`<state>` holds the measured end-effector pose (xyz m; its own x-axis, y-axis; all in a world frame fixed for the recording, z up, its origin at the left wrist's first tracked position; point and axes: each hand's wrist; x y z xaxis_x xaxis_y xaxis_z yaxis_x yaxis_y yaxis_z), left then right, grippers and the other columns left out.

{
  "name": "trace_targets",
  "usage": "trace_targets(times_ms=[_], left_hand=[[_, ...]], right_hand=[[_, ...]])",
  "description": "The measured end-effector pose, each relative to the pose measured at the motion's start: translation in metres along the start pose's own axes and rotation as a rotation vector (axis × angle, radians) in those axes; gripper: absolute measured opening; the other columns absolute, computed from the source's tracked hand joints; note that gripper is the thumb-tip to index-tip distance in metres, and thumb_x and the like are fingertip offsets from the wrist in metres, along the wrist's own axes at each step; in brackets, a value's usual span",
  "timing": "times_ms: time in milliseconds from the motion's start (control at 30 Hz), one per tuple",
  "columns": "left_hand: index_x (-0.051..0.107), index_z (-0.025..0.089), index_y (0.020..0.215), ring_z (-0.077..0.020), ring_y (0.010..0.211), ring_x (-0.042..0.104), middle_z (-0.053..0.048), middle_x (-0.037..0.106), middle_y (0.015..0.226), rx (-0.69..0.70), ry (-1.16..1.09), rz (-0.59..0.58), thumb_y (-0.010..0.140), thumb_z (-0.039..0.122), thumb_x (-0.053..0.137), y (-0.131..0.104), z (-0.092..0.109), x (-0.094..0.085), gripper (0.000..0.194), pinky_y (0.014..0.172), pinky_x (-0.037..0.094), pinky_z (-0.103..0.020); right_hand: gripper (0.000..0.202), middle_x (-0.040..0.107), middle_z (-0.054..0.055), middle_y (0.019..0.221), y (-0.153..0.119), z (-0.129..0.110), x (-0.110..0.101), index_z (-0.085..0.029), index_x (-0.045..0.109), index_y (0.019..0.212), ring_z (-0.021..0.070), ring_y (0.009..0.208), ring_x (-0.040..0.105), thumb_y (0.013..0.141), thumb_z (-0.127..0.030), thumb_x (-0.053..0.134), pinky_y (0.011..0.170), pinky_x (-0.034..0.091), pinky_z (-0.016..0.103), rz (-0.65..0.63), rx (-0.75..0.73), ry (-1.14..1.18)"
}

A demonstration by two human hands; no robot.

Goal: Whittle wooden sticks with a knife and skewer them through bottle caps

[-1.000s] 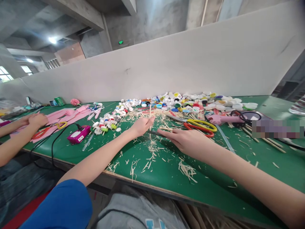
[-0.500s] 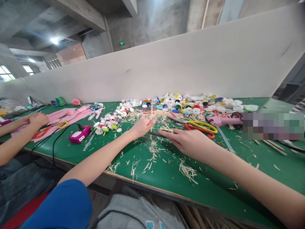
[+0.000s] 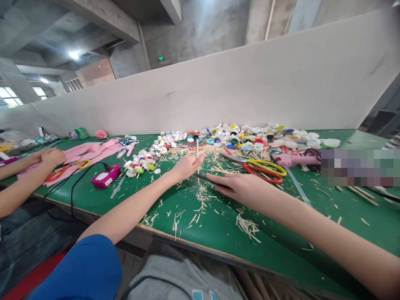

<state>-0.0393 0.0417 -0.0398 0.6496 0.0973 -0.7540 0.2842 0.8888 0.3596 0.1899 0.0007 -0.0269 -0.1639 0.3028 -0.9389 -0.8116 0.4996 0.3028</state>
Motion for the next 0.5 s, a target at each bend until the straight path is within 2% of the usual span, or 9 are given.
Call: trace_targets(times_ms=[100, 267, 367, 500], left_hand=[[0.03, 0.02, 0.048, -0.0095, 0.042, 0.031, 0.002, 0.031, 0.043, 0.0, 0.011, 0.005, 0.089, 0.066, 0.023, 0.0, 0.001, 0.0, 0.062, 0.05, 0.024, -0.029], [0.028, 0.02, 0.048, -0.0096, 0.043, 0.032, 0.002, 0.031, 0.043, 0.023, 0.013, -0.004, 0.089, 0.065, 0.022, 0.0, 0.002, 0.001, 0.062, 0.051, 0.026, -0.029], [0.029, 0.02, 0.049, -0.0097, 0.044, 0.033, 0.002, 0.032, 0.043, 0.036, 0.012, -0.007, 0.09, 0.065, 0.021, -0.001, 0.003, 0.001, 0.062, 0.052, 0.027, -0.029], [0.03, 0.019, 0.049, -0.0095, 0.044, 0.034, 0.002, 0.033, 0.044, 0.035, 0.019, -0.009, 0.091, 0.063, 0.021, 0.0, 0.003, 0.001, 0.061, 0.053, 0.027, -0.029]], right_hand=[[0.048, 0.064, 0.001, 0.073, 0.001, -0.002, -0.004, -0.033, 0.045, 0.138, 0.0109, 0.051, 0.05, 0.09, -0.031, 0.045, 0.045, 0.029, 0.023, -0.044, 0.021, 0.006], [0.051, 0.063, 0.0, 0.07, 0.003, -0.008, -0.013, -0.033, 0.047, 0.137, 0.0105, 0.049, 0.049, 0.088, -0.022, 0.046, 0.045, 0.029, 0.023, -0.13, 0.057, 0.019], [0.051, 0.061, 0.0, 0.065, 0.001, -0.008, -0.012, -0.032, 0.047, 0.137, 0.0116, 0.051, 0.051, 0.087, -0.022, 0.047, 0.048, 0.032, 0.023, -0.137, 0.044, 0.028], [0.051, 0.063, 0.001, 0.069, -0.003, -0.005, -0.006, -0.031, 0.046, 0.138, 0.0132, 0.056, 0.056, 0.088, -0.022, 0.044, 0.05, 0.035, 0.024, -0.121, 0.029, 0.054]])
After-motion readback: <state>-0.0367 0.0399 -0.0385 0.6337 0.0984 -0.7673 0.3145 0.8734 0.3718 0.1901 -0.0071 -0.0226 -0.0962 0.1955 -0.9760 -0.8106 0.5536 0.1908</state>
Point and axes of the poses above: each hand's wrist, its own y-axis towards the middle knuckle, its own x-axis out of the palm, z = x × y
